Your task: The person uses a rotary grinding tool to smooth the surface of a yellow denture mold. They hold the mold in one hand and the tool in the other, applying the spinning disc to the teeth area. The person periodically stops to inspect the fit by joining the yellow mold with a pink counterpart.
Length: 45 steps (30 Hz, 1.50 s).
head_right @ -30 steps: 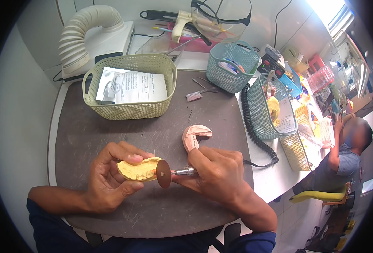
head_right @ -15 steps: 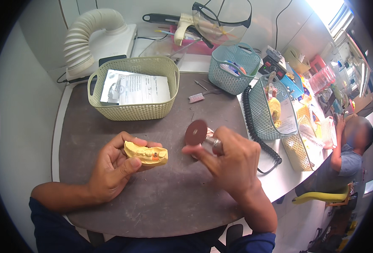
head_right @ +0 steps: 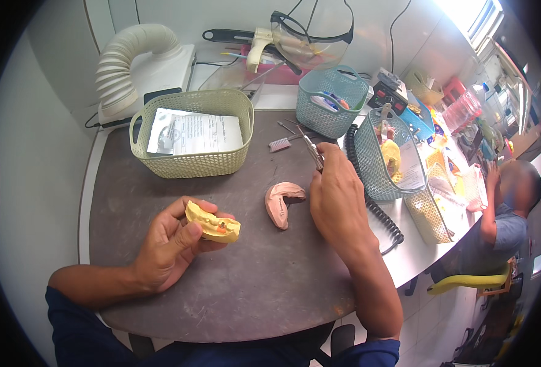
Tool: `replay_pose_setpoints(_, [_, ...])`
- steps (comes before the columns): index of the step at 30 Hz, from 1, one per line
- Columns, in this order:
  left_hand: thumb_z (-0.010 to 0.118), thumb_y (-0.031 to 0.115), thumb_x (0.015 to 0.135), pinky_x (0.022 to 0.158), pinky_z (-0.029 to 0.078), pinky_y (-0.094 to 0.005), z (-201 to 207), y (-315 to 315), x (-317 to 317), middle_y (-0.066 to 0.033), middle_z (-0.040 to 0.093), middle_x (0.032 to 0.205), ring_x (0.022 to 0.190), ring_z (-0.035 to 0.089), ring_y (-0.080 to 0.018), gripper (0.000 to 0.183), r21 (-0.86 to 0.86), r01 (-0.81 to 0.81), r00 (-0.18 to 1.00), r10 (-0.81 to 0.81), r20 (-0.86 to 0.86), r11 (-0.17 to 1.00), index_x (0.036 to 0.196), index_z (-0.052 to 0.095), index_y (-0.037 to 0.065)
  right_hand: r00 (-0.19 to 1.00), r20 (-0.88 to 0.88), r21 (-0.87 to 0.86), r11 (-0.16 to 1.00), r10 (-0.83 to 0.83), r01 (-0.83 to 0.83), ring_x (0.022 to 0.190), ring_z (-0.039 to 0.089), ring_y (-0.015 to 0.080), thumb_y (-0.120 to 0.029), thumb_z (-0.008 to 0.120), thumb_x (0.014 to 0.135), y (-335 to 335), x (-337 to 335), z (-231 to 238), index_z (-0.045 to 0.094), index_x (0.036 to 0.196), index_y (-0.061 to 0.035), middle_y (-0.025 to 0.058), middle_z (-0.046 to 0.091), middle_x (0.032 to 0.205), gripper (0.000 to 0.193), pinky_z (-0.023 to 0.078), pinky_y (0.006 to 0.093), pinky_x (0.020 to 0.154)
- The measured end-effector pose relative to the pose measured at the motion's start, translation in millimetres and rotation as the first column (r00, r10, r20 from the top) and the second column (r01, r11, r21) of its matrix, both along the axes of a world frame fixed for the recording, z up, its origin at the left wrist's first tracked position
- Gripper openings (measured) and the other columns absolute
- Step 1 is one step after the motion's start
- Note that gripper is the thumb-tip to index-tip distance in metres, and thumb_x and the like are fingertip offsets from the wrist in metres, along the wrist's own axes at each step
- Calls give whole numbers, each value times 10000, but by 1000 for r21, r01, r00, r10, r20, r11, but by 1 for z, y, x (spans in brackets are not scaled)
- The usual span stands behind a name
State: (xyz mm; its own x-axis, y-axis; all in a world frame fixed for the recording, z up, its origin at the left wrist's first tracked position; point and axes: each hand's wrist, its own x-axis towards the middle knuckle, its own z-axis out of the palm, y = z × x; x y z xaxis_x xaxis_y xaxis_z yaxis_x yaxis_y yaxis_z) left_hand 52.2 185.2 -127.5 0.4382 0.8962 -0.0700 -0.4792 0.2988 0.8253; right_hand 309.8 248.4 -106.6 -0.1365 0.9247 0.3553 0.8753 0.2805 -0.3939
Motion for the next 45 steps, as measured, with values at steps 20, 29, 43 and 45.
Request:
replay_pose_setpoints(20, [550, 239, 992, 1028, 495, -390, 3, 3, 1, -169, 569, 1259, 1213, 568, -281, 432, -60, -51, 998, 49, -25, 997, 1339, 406, 25, 969, 246, 96, 995, -14, -10, 979, 608, 282, -161, 664, 863, 29, 0, -15, 631, 1161, -76, 104, 628, 1024, 311, 502, 391, 815])
replay_pose_setpoints(29, [497, 244, 1014, 1001, 508, -417, 7, 5, -3, -172, 523, 1308, 1246, 535, -323, 539, -55, -54, 996, 50, -68, 997, 1453, 291, 7, 961, 170, -161, 968, 220, -193, 965, 608, 286, -342, 772, 765, -17, -7, 22, 572, 1238, -34, 125, 609, 1039, 599, 508, 377, 801])
replay_pose_setpoints(43, [583, 181, 976, 1019, 475, -348, 5, 2, -1, -161, 586, 1223, 1146, 590, -206, 575, 34, 76, 983, -69, -168, 997, 1439, 312, -28, 687, -684, -252, 805, 246, -538, 1138, 584, 198, -297, 918, 626, -30, -25, 5, 448, 1340, -14, 125, 583, 1225, 900, 493, 341, 963])
replay_pose_setpoints(45, [606, 192, 966, 1016, 469, -327, 8, 2, -1, -155, 604, 1192, 1128, 600, -198, 568, 46, 107, 983, -99, -153, 993, 1416, 345, -34, 625, -754, -272, 772, 199, -574, 1181, 558, 192, -297, 929, 606, -32, -26, 3, 412, 1350, -33, 120, 563, 1261, 943, 461, 347, 1006])
